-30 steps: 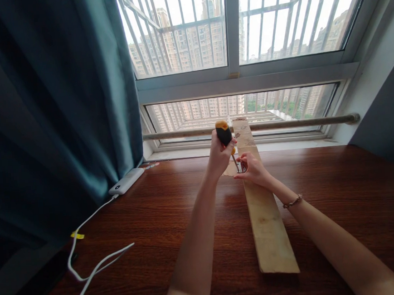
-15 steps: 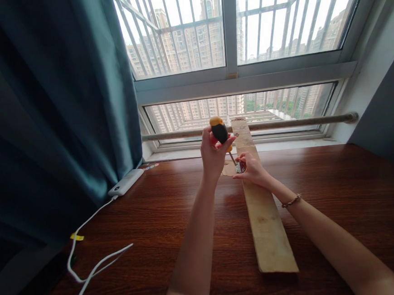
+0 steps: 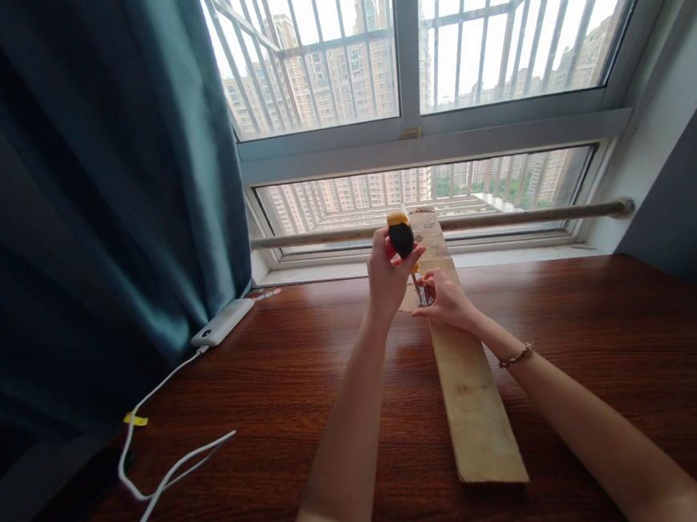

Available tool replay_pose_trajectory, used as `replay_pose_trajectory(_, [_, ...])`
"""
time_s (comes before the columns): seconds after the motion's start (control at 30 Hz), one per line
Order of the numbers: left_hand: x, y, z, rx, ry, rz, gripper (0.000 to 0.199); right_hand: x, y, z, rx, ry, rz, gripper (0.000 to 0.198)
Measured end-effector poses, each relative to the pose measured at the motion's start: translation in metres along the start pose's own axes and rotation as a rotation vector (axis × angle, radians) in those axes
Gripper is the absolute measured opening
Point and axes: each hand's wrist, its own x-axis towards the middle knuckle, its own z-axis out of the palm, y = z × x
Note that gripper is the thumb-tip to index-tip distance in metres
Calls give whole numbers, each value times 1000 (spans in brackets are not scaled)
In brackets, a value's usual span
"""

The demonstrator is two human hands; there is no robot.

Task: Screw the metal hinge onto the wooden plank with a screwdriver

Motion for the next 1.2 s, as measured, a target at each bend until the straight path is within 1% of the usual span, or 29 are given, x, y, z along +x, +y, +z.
replay_pose_trajectory(0.1, [1,5,-1,-28,37,17,36,1,2,0,-30,-1,-20,67])
replay_pose_trajectory(0.23, [0,4,0,-46,32,15,35,0,1,0,-70,-14,-36,68])
replay_pose_trajectory(0.4, [2,-1,-2,-8,51,26,35,0,-6,-6,-113,-88,-43,72])
replay_pose_trajectory(0.57, [7,-4,-9,-4,97,15,38,4,-6,-14,-76,-172,-36,72])
replay_pose_trajectory(0.67, [9,-5,-12,-19,102,22,39,6,-2,-16,-57,-196,-42,71])
replay_pose_trajectory(0.77, [9,-4,-13,-19,115,25,39,5,0,-19,-28,-198,-64,77])
replay_pose_trajectory(0.83, [8,-1,-12,-20,124,19,38,-1,1,-23,-36,-141,-69,77])
replay_pose_trajectory(0.9, [7,2,-10,-32,105,15,36,-12,2,-25,-70,-23,-42,72])
replay_pose_trajectory(1.0, [5,4,-7,-59,50,22,33,-38,8,-23,-103,196,68,68])
replay_pose_trajectory(1.1, [5,3,-4,-65,18,21,31,-58,7,-24,-82,359,193,60])
replay_pose_trajectory(1.13, [5,2,-3,-60,9,19,30,-59,2,-26,-82,398,202,56])
replay_pose_trajectory(1.17, [5,2,-2,-56,0,17,30,-58,-5,-31,-90,424,181,51])
replay_pose_trajectory(1.2, [4,3,-1,-59,-14,16,30,-54,-15,-37,-108,442,128,47])
